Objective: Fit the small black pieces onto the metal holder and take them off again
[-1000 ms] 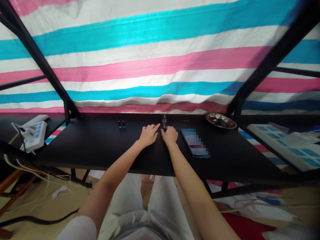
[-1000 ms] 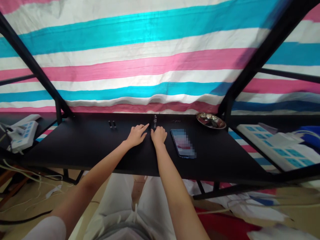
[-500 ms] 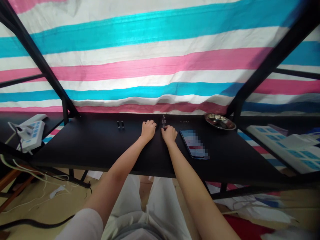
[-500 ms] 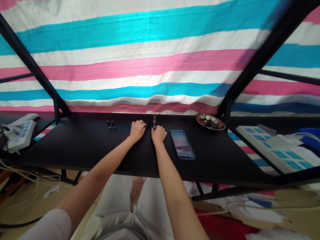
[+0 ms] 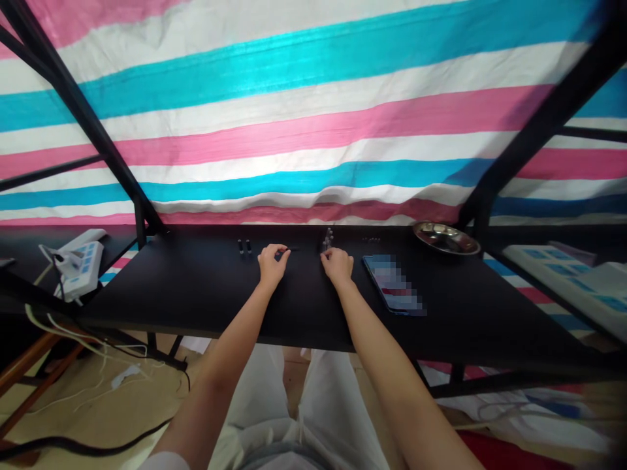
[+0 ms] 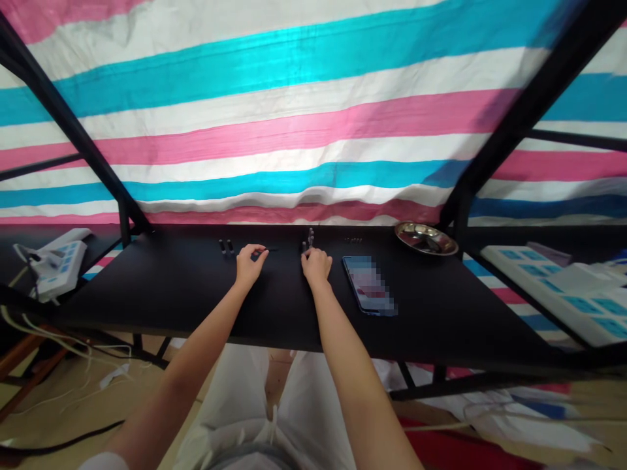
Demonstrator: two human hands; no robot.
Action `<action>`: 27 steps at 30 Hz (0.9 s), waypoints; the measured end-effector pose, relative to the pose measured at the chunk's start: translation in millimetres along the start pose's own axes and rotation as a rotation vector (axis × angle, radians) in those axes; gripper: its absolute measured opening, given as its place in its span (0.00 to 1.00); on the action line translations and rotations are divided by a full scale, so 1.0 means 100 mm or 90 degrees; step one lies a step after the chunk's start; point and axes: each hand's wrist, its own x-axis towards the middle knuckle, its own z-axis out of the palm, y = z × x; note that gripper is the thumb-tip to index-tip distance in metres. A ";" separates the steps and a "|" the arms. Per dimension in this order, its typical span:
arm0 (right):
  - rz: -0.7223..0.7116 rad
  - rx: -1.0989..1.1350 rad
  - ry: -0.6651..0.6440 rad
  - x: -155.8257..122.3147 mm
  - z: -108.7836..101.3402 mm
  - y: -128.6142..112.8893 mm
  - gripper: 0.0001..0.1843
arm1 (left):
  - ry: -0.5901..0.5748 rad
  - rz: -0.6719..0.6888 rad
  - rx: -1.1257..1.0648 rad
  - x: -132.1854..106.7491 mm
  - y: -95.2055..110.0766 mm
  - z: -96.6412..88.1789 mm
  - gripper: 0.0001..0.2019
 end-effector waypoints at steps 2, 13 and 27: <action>-0.103 -0.009 0.001 -0.06 -0.02 -0.05 0.10 | 0.025 -0.026 -0.071 0.01 -0.01 0.00 0.03; -0.249 -0.008 0.022 -0.18 -0.06 -0.20 0.12 | -0.010 -0.025 -0.186 -0.02 0.01 0.08 0.05; -0.261 -0.019 0.027 -0.22 -0.09 -0.19 0.11 | -0.083 0.176 -0.022 -0.12 0.14 0.01 0.17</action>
